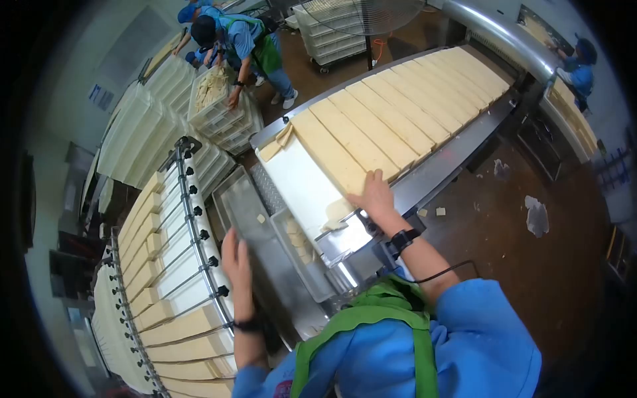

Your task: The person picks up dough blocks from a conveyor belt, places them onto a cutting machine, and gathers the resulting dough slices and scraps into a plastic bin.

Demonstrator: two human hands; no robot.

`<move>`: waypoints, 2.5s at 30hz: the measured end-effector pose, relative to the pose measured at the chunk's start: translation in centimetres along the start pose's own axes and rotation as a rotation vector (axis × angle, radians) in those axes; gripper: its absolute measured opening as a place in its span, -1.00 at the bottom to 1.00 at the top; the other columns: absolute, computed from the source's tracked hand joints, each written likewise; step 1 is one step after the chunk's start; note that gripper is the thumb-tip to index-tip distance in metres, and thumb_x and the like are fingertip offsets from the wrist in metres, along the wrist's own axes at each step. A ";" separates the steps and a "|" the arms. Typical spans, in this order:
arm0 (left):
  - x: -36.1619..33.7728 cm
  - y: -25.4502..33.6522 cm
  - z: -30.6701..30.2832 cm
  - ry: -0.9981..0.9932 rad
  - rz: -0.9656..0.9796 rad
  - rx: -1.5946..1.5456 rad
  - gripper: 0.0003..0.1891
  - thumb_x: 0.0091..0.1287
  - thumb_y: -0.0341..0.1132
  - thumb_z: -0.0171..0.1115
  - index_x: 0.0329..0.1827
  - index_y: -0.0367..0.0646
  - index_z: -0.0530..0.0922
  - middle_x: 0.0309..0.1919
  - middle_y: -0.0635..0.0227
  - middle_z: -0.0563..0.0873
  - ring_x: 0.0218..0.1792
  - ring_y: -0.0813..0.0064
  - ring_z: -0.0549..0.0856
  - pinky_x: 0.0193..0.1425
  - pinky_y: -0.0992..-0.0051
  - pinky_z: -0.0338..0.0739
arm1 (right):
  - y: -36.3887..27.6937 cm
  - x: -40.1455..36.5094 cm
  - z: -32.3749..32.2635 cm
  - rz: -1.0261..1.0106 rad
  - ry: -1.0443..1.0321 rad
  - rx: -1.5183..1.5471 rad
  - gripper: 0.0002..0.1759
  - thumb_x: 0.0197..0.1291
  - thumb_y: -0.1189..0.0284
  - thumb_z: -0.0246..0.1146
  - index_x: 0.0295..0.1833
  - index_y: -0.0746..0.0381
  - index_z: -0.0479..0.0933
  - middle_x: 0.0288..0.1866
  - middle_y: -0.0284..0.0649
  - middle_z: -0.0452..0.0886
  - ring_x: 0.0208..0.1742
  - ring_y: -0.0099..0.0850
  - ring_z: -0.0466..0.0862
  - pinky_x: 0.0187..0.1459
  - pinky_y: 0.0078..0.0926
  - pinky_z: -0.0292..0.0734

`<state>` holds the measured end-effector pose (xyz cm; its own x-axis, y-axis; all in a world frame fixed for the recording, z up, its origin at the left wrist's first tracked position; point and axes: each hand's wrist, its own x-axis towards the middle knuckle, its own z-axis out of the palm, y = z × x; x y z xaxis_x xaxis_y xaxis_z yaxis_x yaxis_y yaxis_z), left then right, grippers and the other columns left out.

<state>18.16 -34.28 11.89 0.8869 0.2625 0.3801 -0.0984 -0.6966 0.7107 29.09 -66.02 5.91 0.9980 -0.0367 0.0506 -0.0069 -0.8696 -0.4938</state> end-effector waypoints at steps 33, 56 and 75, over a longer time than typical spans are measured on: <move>11.5 -12.9 9.1 0.192 -0.417 -0.328 -0.59 -0.09 -0.16 0.40 -0.29 -0.20 0.46 -0.45 0.21 0.60 -0.40 0.33 0.61 -0.31 0.42 0.46 | -4.6 3.3 4.1 -0.240 -0.328 0.105 -0.03 -0.40 0.28 0.43 0.21 0.34 0.15 0.08 0.05 0.28 0.06 0.00 0.40 0.04 -0.18 0.38; 5.0 -22.1 -25.7 0.328 -0.586 0.802 -0.53 0.07 -0.30 0.23 0.06 -0.25 0.42 0.14 -0.09 0.34 0.07 0.03 0.45 0.06 0.22 0.43 | -41.8 -4.4 23.7 -0.496 -0.810 1.066 -0.63 0.13 0.54 0.02 0.08 0.39 0.35 -0.09 -0.07 0.56 -0.08 -0.33 0.57 -0.04 -0.50 0.43; 17.0 -4.1 17.5 -0.248 0.348 0.031 -0.53 0.18 -0.34 0.11 0.12 -0.42 0.30 0.04 -0.10 0.45 0.09 -0.02 0.43 0.20 0.27 0.30 | -0.8 0.8 -1.3 0.112 -0.044 -0.051 -0.28 -0.09 0.21 0.34 0.04 0.49 0.23 -0.06 0.11 0.30 -0.13 0.02 0.49 -0.17 -0.19 0.47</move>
<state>41.53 -38.66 5.05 0.8852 -0.1580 0.4376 -0.4011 -0.7358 0.5457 29.83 -65.98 7.51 0.9926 -0.1143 -0.0413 -0.1206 -0.8853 -0.4491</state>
